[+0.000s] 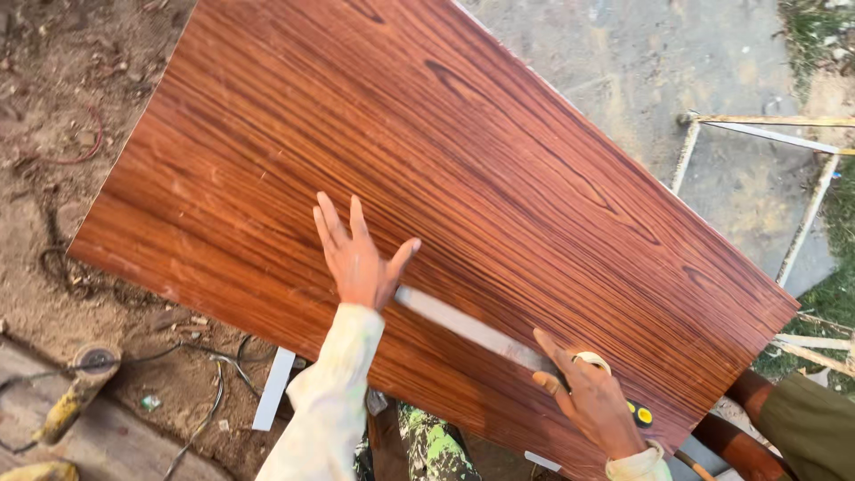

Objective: The person smooths a large wood-veneer panel by hand, then uses a metal file to round one corner. Afterward, they apply small pieces of masking tape along the panel's edge.

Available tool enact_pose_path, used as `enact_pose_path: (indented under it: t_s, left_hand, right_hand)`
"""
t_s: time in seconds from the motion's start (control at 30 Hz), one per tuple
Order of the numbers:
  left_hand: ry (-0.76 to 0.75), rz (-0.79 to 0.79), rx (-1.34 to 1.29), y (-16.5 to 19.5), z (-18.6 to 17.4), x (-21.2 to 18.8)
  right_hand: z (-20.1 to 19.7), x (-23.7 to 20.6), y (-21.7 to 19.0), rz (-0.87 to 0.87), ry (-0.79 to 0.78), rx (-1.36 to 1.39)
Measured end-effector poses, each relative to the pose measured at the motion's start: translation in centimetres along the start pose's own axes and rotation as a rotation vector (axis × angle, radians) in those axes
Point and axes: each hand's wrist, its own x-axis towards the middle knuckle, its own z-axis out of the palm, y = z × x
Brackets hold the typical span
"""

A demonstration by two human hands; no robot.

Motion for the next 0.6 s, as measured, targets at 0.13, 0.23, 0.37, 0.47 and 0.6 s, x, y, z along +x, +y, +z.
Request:
enact_pose_path:
  t_s: [0.13,0.23,0.37,0.47,0.6]
  left_hand:
    - [-0.315,-0.288,0.267,5.1,3.2,6.4]
    - [-0.512,-0.402,0.44,6.6,3.8,8.7]
    - [-0.573,-0.485,0.456,7.2,4.4,9.7]
    - [-0.639,-0.516,0.55,7.4,4.7,10.3]
    - [-0.759,-0.591,0.621,7.8,4.9,11.3]
  right_hand:
    - [-3.9,2.4,1.1,-0.13,0.117,0.268]
    - [-7.1,4.6,0.7,0.09,0.025,0.543]
    - [-11.8,8.9,-0.8,-0.022,-0.021,0.769]
    - [-15.3,14.0,-2.7,0.011,-0.095,0.869]
    - [-19.4,20.6,-5.2,-0.022,-0.128,0.823]
